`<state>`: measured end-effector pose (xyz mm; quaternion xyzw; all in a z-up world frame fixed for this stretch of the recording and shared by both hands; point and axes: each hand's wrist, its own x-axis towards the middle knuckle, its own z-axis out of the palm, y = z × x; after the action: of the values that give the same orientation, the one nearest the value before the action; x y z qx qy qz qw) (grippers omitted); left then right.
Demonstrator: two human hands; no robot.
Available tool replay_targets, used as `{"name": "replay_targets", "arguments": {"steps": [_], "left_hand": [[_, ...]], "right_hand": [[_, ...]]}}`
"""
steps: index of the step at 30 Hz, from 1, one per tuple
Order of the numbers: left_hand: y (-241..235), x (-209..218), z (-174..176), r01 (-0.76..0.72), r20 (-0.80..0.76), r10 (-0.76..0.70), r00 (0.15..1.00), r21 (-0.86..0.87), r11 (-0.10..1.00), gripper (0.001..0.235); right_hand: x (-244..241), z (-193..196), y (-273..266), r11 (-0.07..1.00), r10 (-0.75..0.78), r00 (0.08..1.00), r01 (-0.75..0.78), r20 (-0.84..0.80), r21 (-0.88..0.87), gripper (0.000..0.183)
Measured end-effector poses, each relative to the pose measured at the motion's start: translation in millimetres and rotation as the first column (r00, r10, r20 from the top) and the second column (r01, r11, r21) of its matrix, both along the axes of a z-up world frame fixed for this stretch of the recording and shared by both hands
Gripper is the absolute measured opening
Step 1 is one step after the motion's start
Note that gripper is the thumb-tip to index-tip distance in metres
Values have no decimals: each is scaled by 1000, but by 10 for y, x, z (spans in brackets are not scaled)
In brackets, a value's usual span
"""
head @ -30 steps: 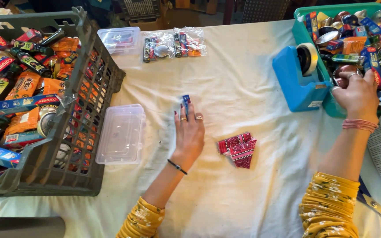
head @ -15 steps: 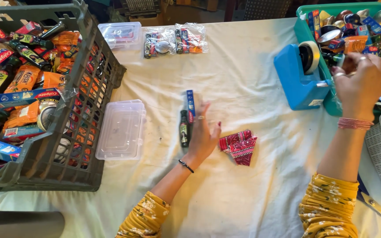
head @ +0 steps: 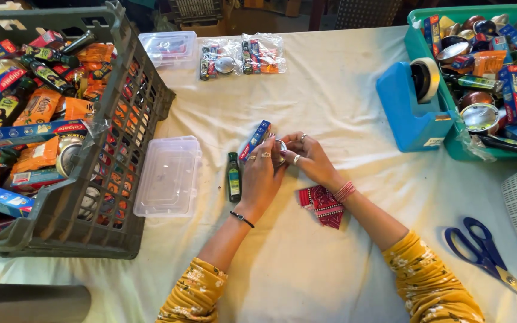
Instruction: The person wipes a small bottle, a toothpaste box, and a small orange packet with a red patterned cloth. They then place the items into a clear plastic bag and set the bag aside. The person repeats the process by wiping a small round tin with the cloth.
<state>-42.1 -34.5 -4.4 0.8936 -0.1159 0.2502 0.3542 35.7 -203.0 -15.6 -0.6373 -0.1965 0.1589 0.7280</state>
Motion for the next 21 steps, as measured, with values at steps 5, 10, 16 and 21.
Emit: {"name": "replay_targets", "arguments": {"steps": [5,10,16,21], "left_hand": [[-15,-20,72,-18,17,18,1000,4,1000,67],[-27,-67,111,24,-48,-23,999,14,1000,66],[-42,-100,165,81,-75,-82,994,-10,997,70],[-17,-86,192,71,-70,-71,995,1,997,75]], "right_hand": [[-60,327,-129,996,33,991,-23,127,-81,27],[-174,851,-526,465,359,888,97,288,-880,22],[-296,851,-468,201,419,908,-123,-28,-972,33],[-112,840,-711,497,444,893,-175,76,-850,21]]}}
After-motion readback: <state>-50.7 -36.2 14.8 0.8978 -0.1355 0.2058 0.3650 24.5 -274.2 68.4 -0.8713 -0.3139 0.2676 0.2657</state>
